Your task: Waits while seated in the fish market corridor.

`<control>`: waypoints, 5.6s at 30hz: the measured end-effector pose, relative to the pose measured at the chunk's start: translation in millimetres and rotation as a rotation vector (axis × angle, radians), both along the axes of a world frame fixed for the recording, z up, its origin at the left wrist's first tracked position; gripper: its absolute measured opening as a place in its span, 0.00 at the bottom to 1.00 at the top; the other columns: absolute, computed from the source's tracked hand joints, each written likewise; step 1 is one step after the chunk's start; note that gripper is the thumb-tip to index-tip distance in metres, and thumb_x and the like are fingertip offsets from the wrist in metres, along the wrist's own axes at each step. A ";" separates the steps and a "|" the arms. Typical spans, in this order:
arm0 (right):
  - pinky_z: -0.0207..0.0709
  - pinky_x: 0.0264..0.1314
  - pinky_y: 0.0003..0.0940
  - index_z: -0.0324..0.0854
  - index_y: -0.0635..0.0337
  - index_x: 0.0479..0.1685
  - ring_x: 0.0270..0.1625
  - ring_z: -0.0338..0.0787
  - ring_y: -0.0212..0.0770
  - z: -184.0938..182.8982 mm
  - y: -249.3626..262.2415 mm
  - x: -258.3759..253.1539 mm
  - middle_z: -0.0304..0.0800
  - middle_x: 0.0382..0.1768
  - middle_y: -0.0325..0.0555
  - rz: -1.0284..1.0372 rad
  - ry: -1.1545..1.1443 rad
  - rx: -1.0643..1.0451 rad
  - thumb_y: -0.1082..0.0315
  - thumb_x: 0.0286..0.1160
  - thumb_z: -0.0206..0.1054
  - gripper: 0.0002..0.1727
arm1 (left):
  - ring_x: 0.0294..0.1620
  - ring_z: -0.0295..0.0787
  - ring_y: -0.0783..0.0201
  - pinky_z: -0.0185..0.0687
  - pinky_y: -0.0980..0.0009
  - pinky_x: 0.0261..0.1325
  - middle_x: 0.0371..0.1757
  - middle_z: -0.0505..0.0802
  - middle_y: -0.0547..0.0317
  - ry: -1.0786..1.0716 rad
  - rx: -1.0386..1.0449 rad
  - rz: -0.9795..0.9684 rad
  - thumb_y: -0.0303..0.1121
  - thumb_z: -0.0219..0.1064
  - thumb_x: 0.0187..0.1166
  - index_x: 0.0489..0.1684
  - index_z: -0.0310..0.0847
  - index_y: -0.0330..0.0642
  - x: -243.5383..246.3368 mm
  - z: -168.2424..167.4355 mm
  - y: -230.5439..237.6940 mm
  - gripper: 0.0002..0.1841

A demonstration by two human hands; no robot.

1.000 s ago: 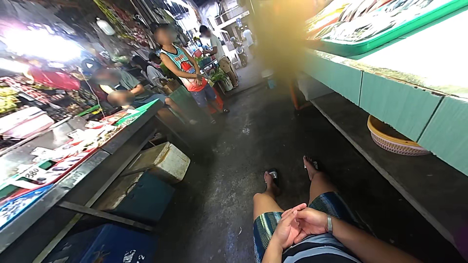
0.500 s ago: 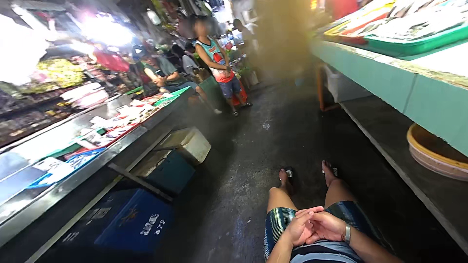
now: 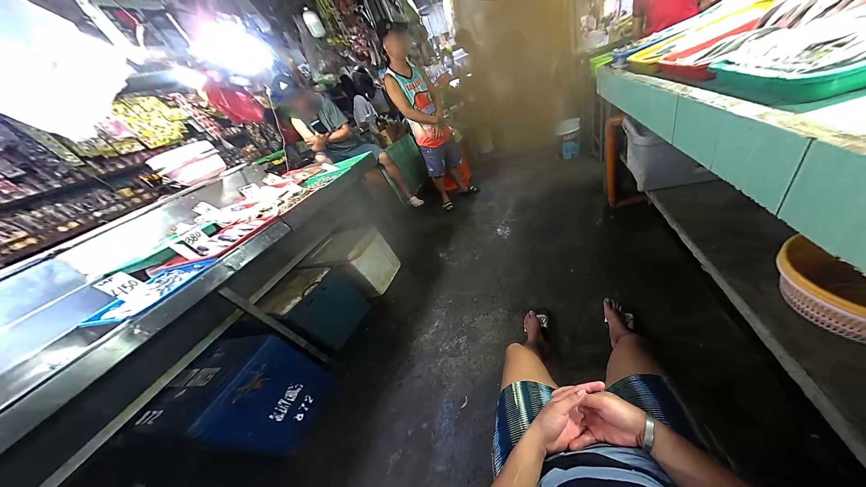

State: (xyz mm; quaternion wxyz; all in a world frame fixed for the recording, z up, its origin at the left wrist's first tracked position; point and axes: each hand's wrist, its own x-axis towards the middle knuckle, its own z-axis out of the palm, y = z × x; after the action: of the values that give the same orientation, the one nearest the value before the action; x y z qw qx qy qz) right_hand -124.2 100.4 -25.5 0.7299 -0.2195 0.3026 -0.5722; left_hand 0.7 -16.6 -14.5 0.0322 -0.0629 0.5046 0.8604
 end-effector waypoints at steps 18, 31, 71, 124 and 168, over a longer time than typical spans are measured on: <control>0.87 0.62 0.59 0.78 0.56 0.71 0.57 0.93 0.56 -6.3 -1.7 0.7 0.92 0.55 0.58 -0.006 0.014 0.002 0.48 0.92 0.50 0.25 | 0.69 0.86 0.52 0.80 0.51 0.74 0.67 0.90 0.43 0.028 -0.007 0.007 0.45 0.45 0.93 0.82 0.73 0.39 1.2 -3.9 -1.9 0.27; 0.87 0.62 0.60 0.79 0.55 0.71 0.56 0.94 0.58 -6.4 -2.5 -0.2 0.93 0.53 0.60 0.006 0.011 -0.007 0.48 0.93 0.49 0.25 | 0.68 0.86 0.54 0.80 0.52 0.73 0.67 0.89 0.45 0.033 0.009 0.009 0.42 0.40 0.95 0.82 0.72 0.40 1.6 -1.8 0.3 0.26; 0.89 0.59 0.53 0.80 0.58 0.64 0.54 0.95 0.52 36.5 5.2 11.7 0.93 0.51 0.55 -0.051 0.099 0.111 0.55 0.96 0.41 0.24 | 0.72 0.84 0.53 0.78 0.51 0.76 0.70 0.88 0.44 0.033 -0.025 0.001 0.43 0.40 0.94 0.83 0.71 0.38 -0.2 -3.8 -0.6 0.27; 0.88 0.60 0.56 0.80 0.56 0.65 0.54 0.95 0.54 12.5 2.2 4.6 0.94 0.51 0.55 0.011 0.020 -0.005 0.51 0.94 0.46 0.23 | 0.63 0.88 0.61 0.82 0.59 0.70 0.63 0.91 0.51 -0.048 -0.045 0.050 0.41 0.36 0.95 0.80 0.72 0.39 6.9 27.6 10.6 0.27; 0.88 0.56 0.60 0.73 0.45 0.79 0.54 0.94 0.58 -9.3 0.1 -3.4 0.92 0.54 0.59 -0.029 0.035 0.011 0.54 0.92 0.47 0.23 | 0.68 0.86 0.56 0.81 0.54 0.72 0.67 0.89 0.47 -0.021 -0.074 0.037 0.43 0.40 0.95 0.84 0.68 0.40 -3.2 8.5 9.4 0.26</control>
State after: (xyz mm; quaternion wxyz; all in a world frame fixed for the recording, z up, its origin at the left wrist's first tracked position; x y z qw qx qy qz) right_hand -127.7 100.4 -34.7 0.7172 -0.2210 0.3218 -0.5772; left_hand -2.4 -7.2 -6.0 0.0191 -0.0823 0.5344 0.8410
